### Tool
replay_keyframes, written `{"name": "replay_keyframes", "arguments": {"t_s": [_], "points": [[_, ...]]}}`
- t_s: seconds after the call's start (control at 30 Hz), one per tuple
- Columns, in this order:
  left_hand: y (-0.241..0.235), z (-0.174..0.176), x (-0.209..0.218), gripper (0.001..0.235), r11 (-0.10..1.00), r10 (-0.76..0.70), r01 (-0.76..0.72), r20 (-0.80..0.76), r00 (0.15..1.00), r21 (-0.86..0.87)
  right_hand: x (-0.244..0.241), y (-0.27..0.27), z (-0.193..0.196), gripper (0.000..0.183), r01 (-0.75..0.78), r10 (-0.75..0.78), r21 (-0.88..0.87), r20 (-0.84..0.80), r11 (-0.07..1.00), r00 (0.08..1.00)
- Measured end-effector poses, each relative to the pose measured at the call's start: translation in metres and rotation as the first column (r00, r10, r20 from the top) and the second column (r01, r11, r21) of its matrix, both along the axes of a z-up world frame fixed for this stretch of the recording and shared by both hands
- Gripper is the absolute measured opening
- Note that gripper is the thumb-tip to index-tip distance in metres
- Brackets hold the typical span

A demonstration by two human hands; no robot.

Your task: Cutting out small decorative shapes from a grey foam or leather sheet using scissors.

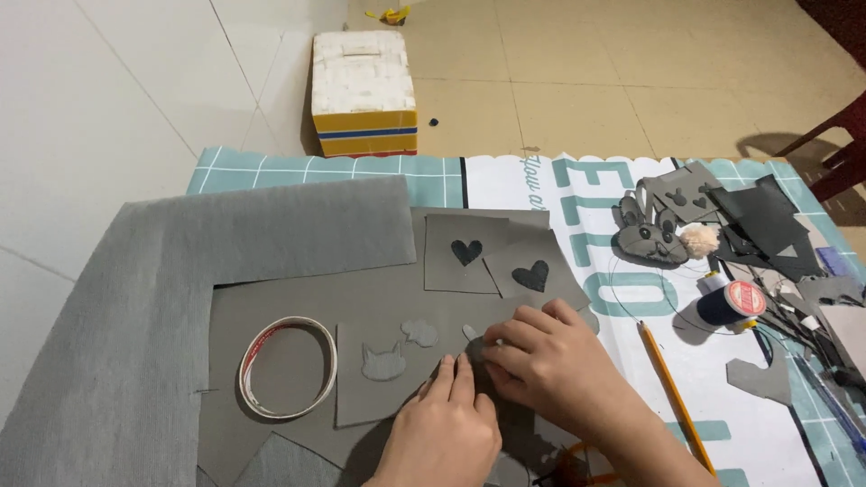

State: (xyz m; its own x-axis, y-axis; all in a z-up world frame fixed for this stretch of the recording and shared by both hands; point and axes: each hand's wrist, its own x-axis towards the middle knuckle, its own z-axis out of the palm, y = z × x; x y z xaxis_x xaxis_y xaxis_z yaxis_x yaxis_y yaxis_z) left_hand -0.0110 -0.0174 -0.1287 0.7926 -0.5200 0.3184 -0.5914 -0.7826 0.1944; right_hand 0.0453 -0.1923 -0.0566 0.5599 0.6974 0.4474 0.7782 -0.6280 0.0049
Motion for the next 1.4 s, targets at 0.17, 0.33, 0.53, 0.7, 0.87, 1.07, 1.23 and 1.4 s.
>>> {"name": "replay_keyframes", "arguments": {"t_s": [0.17,0.33,0.53,0.7,0.87,1.07,1.23,1.4], "points": [[0.003,0.005,0.000,0.017,0.997,-0.055,0.058,-0.059,0.997,0.041,0.005,-0.008,-0.007,0.005,0.023,-0.023,0.003,-0.077,1.000,0.997],[0.002,0.002,-0.002,0.023,0.998,-0.038,0.037,0.020,0.999,0.041,0.003,-0.006,-0.003,0.019,0.089,-0.079,0.049,-0.186,0.995,0.979],[0.005,0.004,0.000,0.028,0.990,-0.110,0.116,-0.087,0.990,0.075,-0.003,0.005,0.002,0.006,0.085,-0.083,-0.054,0.044,0.995,0.996],[0.004,0.002,-0.001,0.025,0.994,-0.068,0.075,-0.101,0.993,0.073,-0.001,0.004,-0.006,0.014,0.159,-0.156,0.057,-0.050,0.986,0.987],[0.005,0.009,-0.001,0.028,0.987,-0.081,0.096,-0.118,0.990,0.127,0.004,-0.006,-0.012,0.009,0.286,-0.180,0.230,-0.394,0.930,0.901],[0.005,0.010,-0.003,0.036,0.983,-0.083,0.099,-0.109,0.991,0.153,0.003,-0.004,-0.001,0.009,0.540,-0.231,0.278,-0.685,0.794,0.692],[0.006,0.015,-0.002,0.035,0.989,-0.058,0.055,0.015,0.998,0.138,0.008,-0.019,-0.001,0.007,0.707,-0.246,0.336,-0.773,0.622,0.584],[0.024,0.057,0.027,0.037,0.917,-0.014,-0.140,-0.382,0.924,-0.373,0.002,-0.018,0.015,0.003,0.503,-0.303,0.544,-0.418,0.672,0.857]]}}
